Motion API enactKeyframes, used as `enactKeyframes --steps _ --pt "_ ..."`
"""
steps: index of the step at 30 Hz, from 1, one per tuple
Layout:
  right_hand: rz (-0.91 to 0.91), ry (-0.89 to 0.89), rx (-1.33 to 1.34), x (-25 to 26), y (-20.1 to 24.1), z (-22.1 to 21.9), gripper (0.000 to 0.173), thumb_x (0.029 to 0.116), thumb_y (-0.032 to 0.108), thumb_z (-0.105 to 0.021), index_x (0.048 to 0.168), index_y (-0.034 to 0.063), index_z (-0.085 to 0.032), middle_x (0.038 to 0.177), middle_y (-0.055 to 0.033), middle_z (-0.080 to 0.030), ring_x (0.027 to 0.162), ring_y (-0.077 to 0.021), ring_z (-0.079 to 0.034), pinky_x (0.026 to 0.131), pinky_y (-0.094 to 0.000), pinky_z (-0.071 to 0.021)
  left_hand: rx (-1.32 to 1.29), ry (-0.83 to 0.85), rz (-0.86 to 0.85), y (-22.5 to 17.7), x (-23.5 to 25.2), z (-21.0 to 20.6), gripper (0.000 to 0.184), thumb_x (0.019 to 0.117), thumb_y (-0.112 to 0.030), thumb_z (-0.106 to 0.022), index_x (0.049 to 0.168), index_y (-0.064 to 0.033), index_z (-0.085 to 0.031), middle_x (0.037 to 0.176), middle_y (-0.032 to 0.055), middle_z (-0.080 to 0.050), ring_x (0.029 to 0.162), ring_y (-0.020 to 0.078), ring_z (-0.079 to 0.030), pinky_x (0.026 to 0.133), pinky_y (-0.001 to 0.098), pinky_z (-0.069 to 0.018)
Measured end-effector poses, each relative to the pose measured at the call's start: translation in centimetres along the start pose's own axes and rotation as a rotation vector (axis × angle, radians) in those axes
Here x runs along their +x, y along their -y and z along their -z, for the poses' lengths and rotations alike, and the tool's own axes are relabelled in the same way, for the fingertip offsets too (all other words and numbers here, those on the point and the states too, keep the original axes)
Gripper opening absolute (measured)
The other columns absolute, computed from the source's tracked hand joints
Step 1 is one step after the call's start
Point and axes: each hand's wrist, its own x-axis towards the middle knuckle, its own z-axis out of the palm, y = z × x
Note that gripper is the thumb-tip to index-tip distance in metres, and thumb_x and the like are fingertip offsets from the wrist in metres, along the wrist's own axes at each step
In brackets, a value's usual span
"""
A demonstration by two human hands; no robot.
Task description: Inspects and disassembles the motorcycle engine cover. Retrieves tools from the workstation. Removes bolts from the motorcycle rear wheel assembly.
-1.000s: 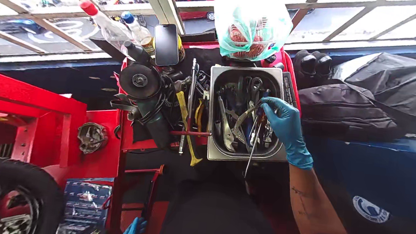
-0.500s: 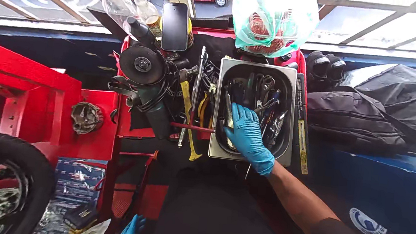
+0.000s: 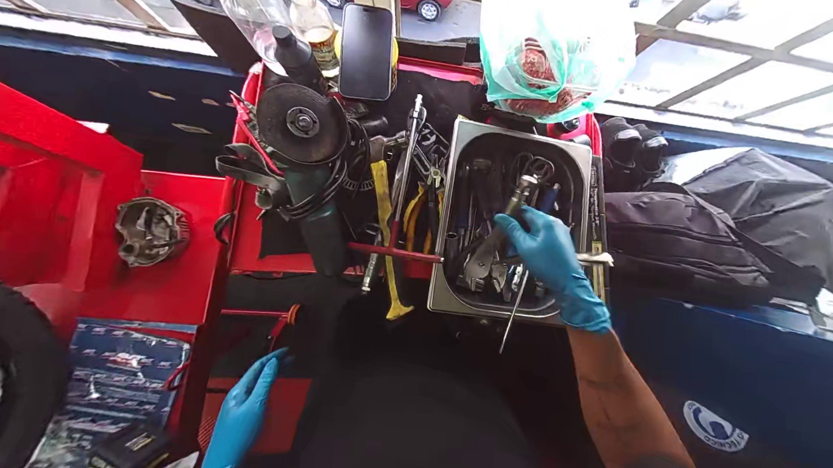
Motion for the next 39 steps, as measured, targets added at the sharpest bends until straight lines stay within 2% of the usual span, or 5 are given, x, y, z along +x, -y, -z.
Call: enactKeyframes --steps 8,16,20,24,39 --pt "0.225 -0.562 1.100 -5.6 6.9 4.2 0.028 0.1082 0.022 -0.046 0.102 0.0058 -0.068 0.082 -0.0046 -0.071 0.072 -0.0147 -0.069 0.072 -0.0338 -0.0618 -0.080 0.690 -0.614 -17.4 5.1 -3.4 0.070 0.0957 -0.034 -0.066 0.156 -0.0087 -0.040 0.143 0.0067 -0.060 0.131 0.0235 -0.057 0.111 0.0425 -0.0485" --pt "-0.024 0.109 1.749 -9.1 16.3 -7.5 0.031 0.1097 0.023 -0.042 0.117 0.0007 -0.061 0.099 -0.0078 -0.070 0.090 -0.0153 -0.069 0.085 -0.0344 -0.0586 -0.718 0.601 -0.882 -23.7 5.4 -6.2 0.044 0.0935 -0.049 -0.069 0.130 -0.0239 -0.068 0.125 -0.0060 -0.071 0.119 0.0095 -0.065 0.102 0.0308 -0.0535" --pt "0.055 0.328 1.280 -10.8 13.8 -10.4 0.026 0.1054 0.015 -0.054 0.113 -0.0048 -0.070 0.105 -0.0108 -0.075 0.095 -0.0159 -0.072 0.090 -0.0349 -0.0599 -0.953 0.508 -0.732 -27.3 7.0 -3.6 0.056 0.0931 -0.052 -0.065 0.133 -0.0126 -0.062 0.112 0.0034 -0.071 0.107 0.0204 -0.068 0.103 0.0401 -0.0527" --pt "0.178 -0.274 0.152 -8.0 5.5 -7.5 0.026 0.0996 0.026 -0.058 0.112 0.0130 -0.077 0.104 -0.0044 -0.076 0.099 -0.0191 -0.071 0.089 -0.0429 -0.0564 -0.872 0.539 -0.632 -26.3 8.6 -1.4 0.049 0.1010 -0.049 -0.053 0.130 -0.0103 -0.062 0.098 0.0021 -0.070 0.090 0.0178 -0.069 0.091 0.0364 -0.0573" --pt "-0.070 0.285 -0.699 6.4 4.1 -4.8 0.037 0.0951 0.003 -0.057 0.132 0.0056 -0.062 0.094 -0.0228 -0.070 0.089 -0.0438 -0.069 0.069 -0.0600 -0.0513 -0.905 0.329 -0.400 -18.8 7.3 2.5 0.047 0.1053 -0.045 -0.043 0.132 -0.0098 -0.061 0.099 0.0037 -0.070 0.091 0.0194 -0.071 0.088 0.0377 -0.0597"
